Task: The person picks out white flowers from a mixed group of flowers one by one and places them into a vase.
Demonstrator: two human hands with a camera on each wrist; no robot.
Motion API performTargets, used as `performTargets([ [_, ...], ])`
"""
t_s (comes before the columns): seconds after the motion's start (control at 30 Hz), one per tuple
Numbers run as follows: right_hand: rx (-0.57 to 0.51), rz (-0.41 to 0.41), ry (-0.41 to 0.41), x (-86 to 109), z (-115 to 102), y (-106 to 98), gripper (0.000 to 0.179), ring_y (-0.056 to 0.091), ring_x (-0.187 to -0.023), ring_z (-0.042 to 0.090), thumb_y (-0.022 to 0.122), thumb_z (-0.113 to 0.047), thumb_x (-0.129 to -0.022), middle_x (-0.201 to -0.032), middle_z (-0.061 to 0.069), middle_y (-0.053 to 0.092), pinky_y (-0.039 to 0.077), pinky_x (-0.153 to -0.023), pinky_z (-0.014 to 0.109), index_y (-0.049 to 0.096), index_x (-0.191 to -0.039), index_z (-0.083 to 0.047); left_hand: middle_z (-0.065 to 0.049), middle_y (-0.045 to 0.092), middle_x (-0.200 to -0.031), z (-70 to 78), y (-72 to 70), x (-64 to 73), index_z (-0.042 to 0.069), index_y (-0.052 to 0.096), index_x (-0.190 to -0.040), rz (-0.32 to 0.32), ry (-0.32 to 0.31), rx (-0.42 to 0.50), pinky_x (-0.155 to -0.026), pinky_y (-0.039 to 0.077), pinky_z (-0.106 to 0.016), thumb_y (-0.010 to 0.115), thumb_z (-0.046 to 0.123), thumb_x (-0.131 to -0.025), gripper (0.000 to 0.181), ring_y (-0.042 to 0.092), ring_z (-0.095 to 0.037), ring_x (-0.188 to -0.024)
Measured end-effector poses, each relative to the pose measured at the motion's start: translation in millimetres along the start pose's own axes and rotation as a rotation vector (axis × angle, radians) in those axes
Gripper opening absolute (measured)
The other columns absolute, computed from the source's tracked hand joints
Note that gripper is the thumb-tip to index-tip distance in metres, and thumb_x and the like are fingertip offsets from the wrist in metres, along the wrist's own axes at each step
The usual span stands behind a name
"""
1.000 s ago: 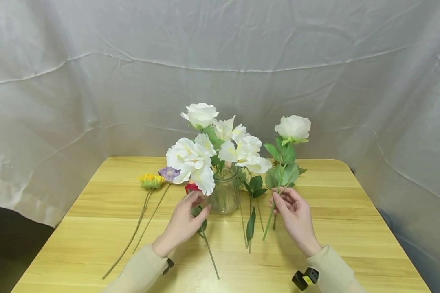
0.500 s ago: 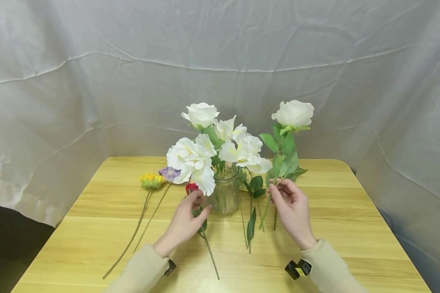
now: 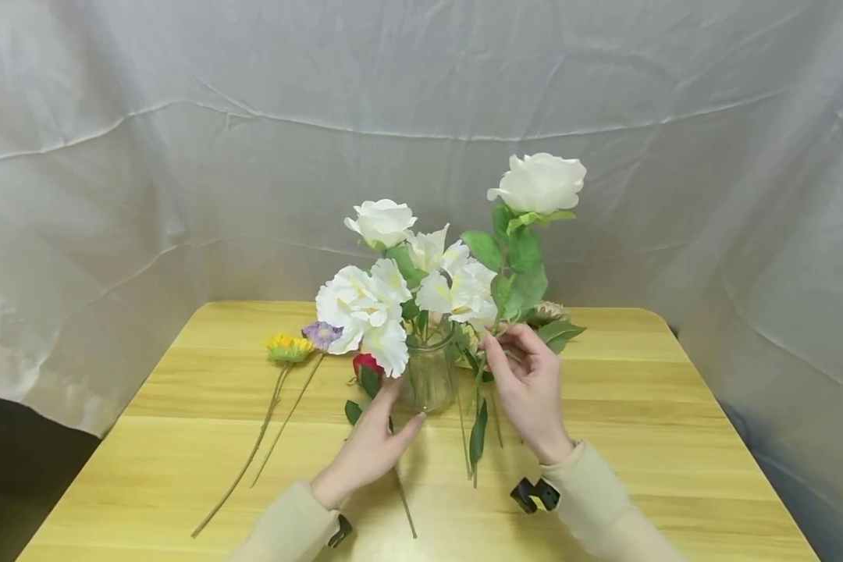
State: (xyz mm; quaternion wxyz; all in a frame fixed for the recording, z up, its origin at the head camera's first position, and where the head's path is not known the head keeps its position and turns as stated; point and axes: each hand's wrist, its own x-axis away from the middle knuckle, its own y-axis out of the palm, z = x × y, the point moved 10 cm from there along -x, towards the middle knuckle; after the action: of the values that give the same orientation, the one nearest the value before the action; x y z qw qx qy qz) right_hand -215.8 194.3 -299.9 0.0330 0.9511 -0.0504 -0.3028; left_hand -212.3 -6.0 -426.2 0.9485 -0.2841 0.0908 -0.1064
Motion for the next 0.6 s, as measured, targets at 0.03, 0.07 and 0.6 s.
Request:
performTargets([
  [0.03,-0.007,0.005,-0.003,-0.7,-0.7,1.4,0.007,0.068,-0.073,0.008,0.058,0.014,-0.093,-0.088,0.002,0.072,0.057,-0.062,0.018,0.062,-0.098,0.012,-0.025,0.021,-0.165,0.4,1.9,0.2,-0.003,0.026,-0.157,-0.006,0.003,-0.010,-0.122,0.026,-0.061,0.058,0.034,-0.100,0.075,0.027,-0.047,-0.150],
  [0.07,-0.009,0.004,-0.006,-1.4,-1.0,3.1,0.008,0.068,-0.073,0.008,0.058,0.014,-0.093,-0.088,0.003,0.072,0.057,-0.062,0.018,0.063,-0.098,0.009,-0.025,0.018,-0.166,0.9,3.4,0.1,-0.003,0.024,-0.157,-0.011,0.007,-0.022,-0.123,0.025,-0.062,0.058,0.034,-0.100,0.076,0.025,-0.048,-0.151],
  [0.6,0.033,-0.009,-0.089,-15.5,-8.7,25.4,0.013,0.066,-0.078,0.003,0.060,0.013,-0.092,-0.094,0.001,0.069,0.058,-0.067,0.016,0.058,-0.102,0.021,-0.028,0.012,-0.166,19.3,8.7,-2.8,-0.002,0.017,-0.159,0.059,0.114,-0.172,-0.120,0.030,-0.060,0.064,0.028,-0.097,0.084,0.023,-0.047,-0.152],
])
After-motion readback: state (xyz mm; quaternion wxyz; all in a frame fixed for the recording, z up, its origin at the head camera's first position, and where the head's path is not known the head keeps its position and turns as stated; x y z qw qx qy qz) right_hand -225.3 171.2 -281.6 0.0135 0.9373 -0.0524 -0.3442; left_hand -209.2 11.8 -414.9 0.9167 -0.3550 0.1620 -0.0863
